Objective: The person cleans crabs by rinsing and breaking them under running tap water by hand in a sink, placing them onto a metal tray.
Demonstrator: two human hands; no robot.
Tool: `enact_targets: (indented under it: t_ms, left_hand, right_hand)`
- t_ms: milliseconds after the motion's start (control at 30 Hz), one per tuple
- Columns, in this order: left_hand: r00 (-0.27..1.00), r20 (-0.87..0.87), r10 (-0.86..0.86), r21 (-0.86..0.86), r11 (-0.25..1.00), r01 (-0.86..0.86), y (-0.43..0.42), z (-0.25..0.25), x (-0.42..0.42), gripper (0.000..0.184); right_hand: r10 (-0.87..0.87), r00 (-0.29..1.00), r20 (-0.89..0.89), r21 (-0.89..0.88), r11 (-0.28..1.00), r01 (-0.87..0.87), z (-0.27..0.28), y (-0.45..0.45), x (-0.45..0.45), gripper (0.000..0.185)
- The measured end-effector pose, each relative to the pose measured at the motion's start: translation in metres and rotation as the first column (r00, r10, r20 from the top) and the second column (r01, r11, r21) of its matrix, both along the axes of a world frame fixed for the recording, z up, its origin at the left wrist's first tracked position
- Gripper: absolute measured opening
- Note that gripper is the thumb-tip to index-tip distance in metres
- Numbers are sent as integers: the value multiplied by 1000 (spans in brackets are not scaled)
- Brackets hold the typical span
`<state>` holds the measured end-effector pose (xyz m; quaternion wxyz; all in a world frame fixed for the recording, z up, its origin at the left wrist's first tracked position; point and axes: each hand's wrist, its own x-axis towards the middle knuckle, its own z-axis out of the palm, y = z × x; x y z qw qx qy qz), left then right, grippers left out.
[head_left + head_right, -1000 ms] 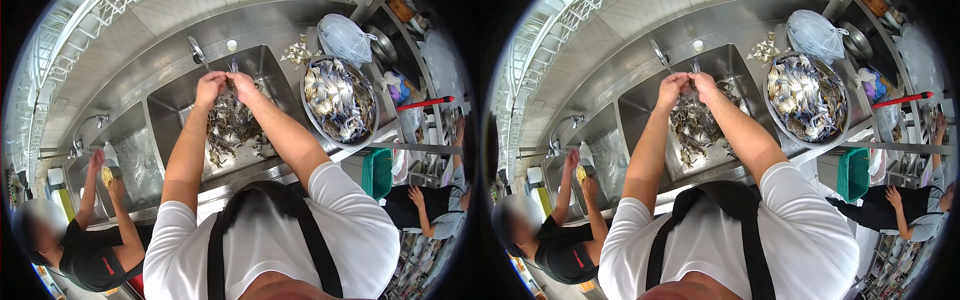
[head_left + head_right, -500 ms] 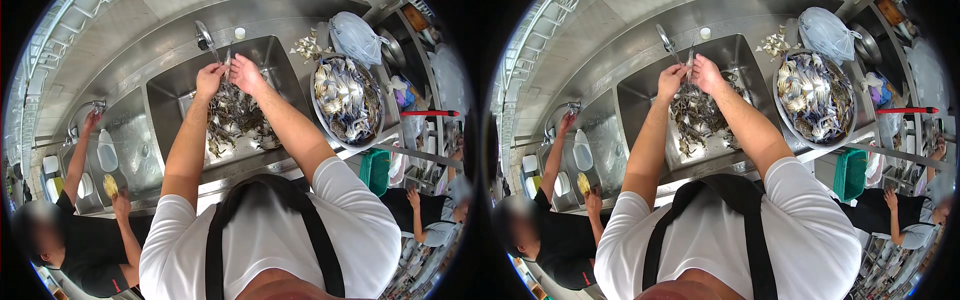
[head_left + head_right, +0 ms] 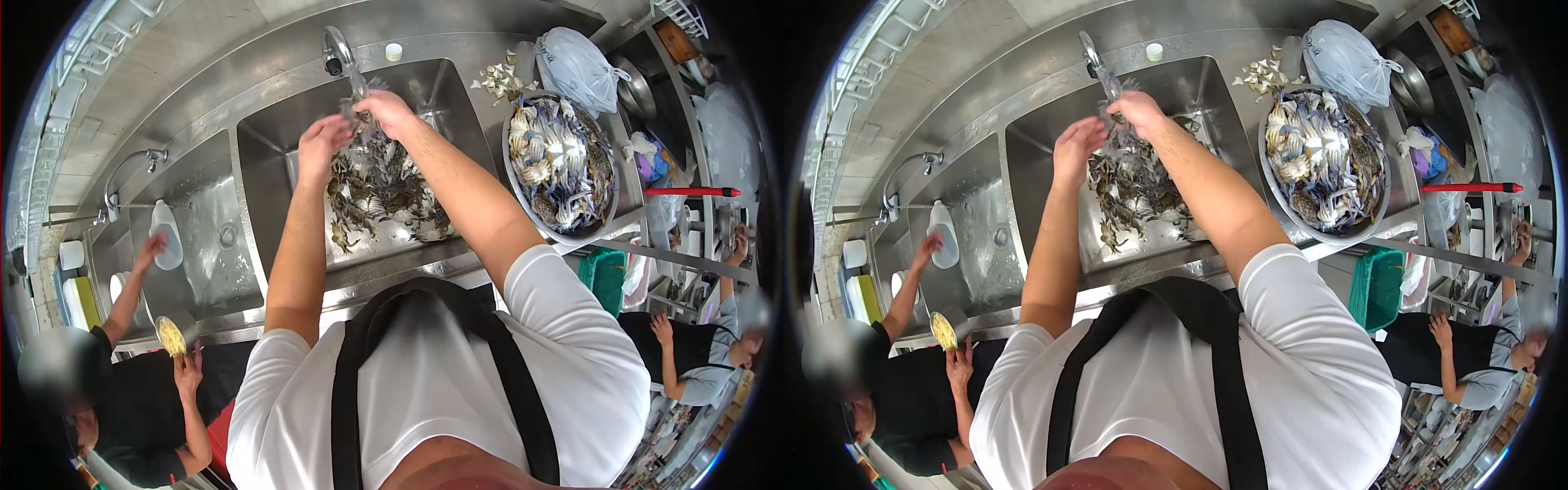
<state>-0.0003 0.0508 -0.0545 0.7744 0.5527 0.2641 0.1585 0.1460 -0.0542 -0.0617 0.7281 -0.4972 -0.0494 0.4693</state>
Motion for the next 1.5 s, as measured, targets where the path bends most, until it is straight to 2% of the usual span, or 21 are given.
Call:
enact_targets:
  t_ms: [67, 133, 200, 333, 500, 600, 667, 733, 867, 1000, 1067, 1100, 1133, 1167, 1200, 1267, 1300, 1333, 1400, 1467, 1500]
  left_hand:
    - [992, -98, 78, -46, 996, -82, 0, -23, -33, 24]
    - [986, -155, 55, -85, 994, -69, -2, -51, -70, 25]
    - [976, -214, 44, -114, 991, -69, -12, -56, -103, 26]
    - [947, -319, 43, -145, 985, -93, -28, -59, -157, 32]
    - [951, -299, 83, -360, 913, -193, -34, -71, -194, 36]
    - [936, -342, 78, -370, 905, -210, -30, -83, -206, 34]
    - [940, -333, 70, -388, 899, -205, -28, -88, -211, 34]
    - [943, -325, 63, -409, 890, -201, -29, -91, -215, 33]
    - [945, -324, 45, -412, 893, -184, -30, -91, -205, 32]
    - [944, -329, 28, -405, 899, -168, -36, -89, -192, 31]
    - [947, -321, 10, -406, 902, -148, -39, -88, -186, 29]
    - [951, -309, 3, -407, 903, -136, -41, -89, -182, 28]
    - [949, -315, -8, -411, 903, -129, -42, -91, -178, 28]
    - [949, -315, -30, -419, 901, -111, -43, -94, -175, 27]
    - [946, -320, -48, -429, 898, -99, -43, -99, -174, 26]
    - [947, -312, -81, -413, 909, -58, -46, -108, -171, 28]
    - [947, -311, -83, -404, 913, -52, -47, -106, -174, 29]
    - [936, -344, -80, -369, 928, -57, -50, -98, -173, 27]
    - [907, -405, -110, -278, 961, -7, -43, -107, -169, 27]
    - [862, -486, -145, -131, 987, 92, -33, -128, -168, 28]
    - [837, -522, -167, -74, 986, 150, -22, -153, -168, 27]
  right_hand:
    - [120, 950, 287, -194, 979, -66, 10, 12, 1, 16]
    - [116, 945, 305, -169, 983, -66, 13, 25, 5, 11]
    - [397, 739, 545, -546, 837, -47, -6, 40, 23, 10]
    - [382, 790, 480, -586, 810, -35, 26, 19, 6, 10]
    - [172, 968, 182, -301, 947, -112, 7, -36, -10, 17]
    - [113, 927, 357, -332, 943, 13, 13, -91, -25, 21]
    - [6, 979, 205, -240, 970, 45, 36, -131, -35, 23]
    - [66, 922, 380, -343, 936, 74, 46, -172, -21, 31]
    - [-134, 668, 732, -218, 883, 417, 136, -254, -4, 45]
    - [-557, 492, 669, 123, 736, 666, 201, -322, 28, 41]
    - [-532, 470, 704, 63, 706, 705, 189, -373, 67, 37]
    - [-467, 528, 709, -51, 713, 699, 181, -385, 77, 30]
    - [-186, 558, 809, -353, 605, 713, 164, -397, 92, 24]
    - [350, 386, 853, -513, 427, 745, 135, -413, 110, 28]
    - [801, 186, 569, -552, 204, 808, 104, -430, 132, 32]
    - [872, 232, 432, -627, 106, 772, 56, -461, 189, 36]
    - [976, 161, 149, -641, -28, 767, 98, -431, 148, 38]
    - [580, 438, 687, -562, 42, 826, 114, -415, 118, 43]
    - [442, 6, 897, -121, 234, 965, 117, -400, 102, 50]
    - [258, -240, 936, 111, 432, 895, 151, -335, 29, 40]
    - [177, -249, 952, 125, 519, 846, 154, -307, -3, 28]
